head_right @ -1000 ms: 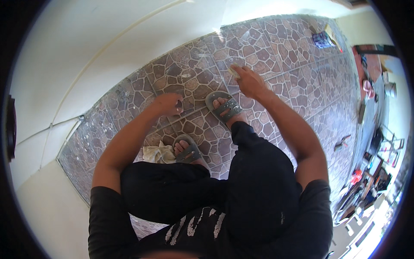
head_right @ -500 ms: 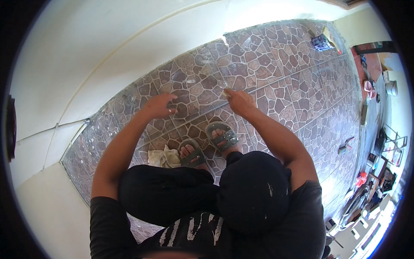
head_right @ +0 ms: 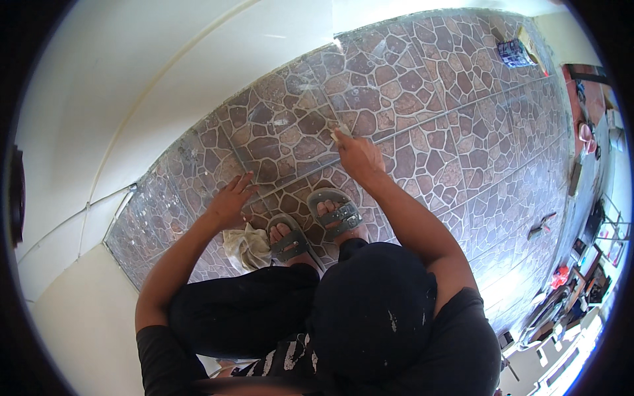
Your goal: Applying grout or sealant to the edge between a tiled floor and a wall using a brush and a scraper.
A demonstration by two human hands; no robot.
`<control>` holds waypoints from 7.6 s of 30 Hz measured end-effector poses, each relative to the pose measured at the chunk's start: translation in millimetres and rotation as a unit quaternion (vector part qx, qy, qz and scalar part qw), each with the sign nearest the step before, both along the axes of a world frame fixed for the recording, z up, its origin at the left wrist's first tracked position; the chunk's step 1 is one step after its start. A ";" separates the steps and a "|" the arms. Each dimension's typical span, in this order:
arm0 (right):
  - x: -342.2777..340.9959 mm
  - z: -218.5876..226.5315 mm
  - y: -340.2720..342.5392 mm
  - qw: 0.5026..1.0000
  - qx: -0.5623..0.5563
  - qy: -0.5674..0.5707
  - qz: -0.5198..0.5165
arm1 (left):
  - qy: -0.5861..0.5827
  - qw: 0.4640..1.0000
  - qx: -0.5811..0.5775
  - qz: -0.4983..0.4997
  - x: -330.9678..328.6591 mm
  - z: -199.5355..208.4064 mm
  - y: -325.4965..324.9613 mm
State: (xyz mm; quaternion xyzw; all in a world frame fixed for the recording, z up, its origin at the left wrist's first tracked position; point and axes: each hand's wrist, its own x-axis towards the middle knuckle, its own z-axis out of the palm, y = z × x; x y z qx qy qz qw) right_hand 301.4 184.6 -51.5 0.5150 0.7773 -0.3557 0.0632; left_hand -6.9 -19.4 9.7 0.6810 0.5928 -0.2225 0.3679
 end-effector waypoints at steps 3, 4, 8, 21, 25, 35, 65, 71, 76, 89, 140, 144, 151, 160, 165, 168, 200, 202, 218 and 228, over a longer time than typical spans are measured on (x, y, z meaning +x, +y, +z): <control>1.7 6.1 5.9 1.000 -0.009 -0.002 0.002 | -0.003 1.000 -0.003 -0.007 6.3 -7.6 3.0; -5.8 15.3 17.3 1.000 -0.007 0.004 -0.007 | -0.014 1.000 0.006 0.008 8.4 -10.2 6.2; -4.8 19.5 20.5 1.000 -0.003 -0.001 -0.005 | 0.002 1.000 0.001 0.016 15.7 -7.6 11.6; -1.6 12.0 17.1 0.998 0.021 -0.033 0.044 | -0.014 0.999 0.003 0.046 10.8 -11.8 14.2; -10.3 20.0 23.6 0.999 0.019 -0.020 0.033 | -0.014 0.997 0.069 0.019 11.3 -8.9 32.3; -9.8 19.6 24.8 0.999 0.004 -0.027 0.020 | -0.023 0.997 0.072 0.003 2.2 -16.5 83.5; 10.7 -18.7 1.2 0.994 0.096 0.032 -0.036 | 0.087 0.886 0.337 0.308 96.7 -108.4 68.1; 1.5 -16.7 19.8 0.998 0.048 -0.024 -0.029 | 0.082 0.889 0.327 0.309 100.1 -105.3 68.9; 5.9 -18.9 10.3 0.998 0.059 -0.008 -0.023 | 0.046 0.885 0.332 0.323 98.2 -100.1 66.7; -2.1 -15.2 25.2 0.995 0.101 0.002 0.001 | 0.041 0.896 0.275 0.346 94.7 -89.7 77.8; -106.6 -14.5 27.2 0.975 0.087 0.054 0.196 | -0.009 0.904 0.047 0.425 77.7 -63.3 96.2; -105.9 -20.2 44.4 0.981 0.129 0.087 0.114 | -0.011 0.905 0.059 0.421 79.0 -65.0 97.3; -108.6 -22.3 47.0 0.978 0.127 0.101 0.131 | -0.012 0.903 0.064 0.424 78.8 -68.0 96.6; -88.1 -0.9 41.5 0.996 0.014 0.075 0.043 | -0.017 0.901 0.064 0.428 77.3 -66.4 95.3; -51.0 2.3 17.7 0.983 0.065 0.110 0.135 | -0.016 0.902 0.056 0.427 75.1 -66.8 94.4; -54.8 17.8 5.1 0.993 0.008 0.034 0.113 | -0.008 0.904 0.047 0.425 74.4 -66.3 90.7; -67.0 11.5 8.2 0.991 0.080 0.090 0.060 | 0.001 0.906 0.076 0.415 76.1 -74.1 95.4; -56.3 11.3 -0.9 0.993 0.068 0.080 0.051 | 0.000 0.908 0.070 0.413 79.0 -74.2 94.6; -66.5 10.3 8.5 0.991 0.082 0.078 0.070 | -0.005 0.906 0.083 0.414 75.5 -74.1 93.5; -73.3 5.8 10.3 0.991 0.079 0.078 0.077 | -0.003 0.905 0.084 0.416 76.8 -75.1 93.8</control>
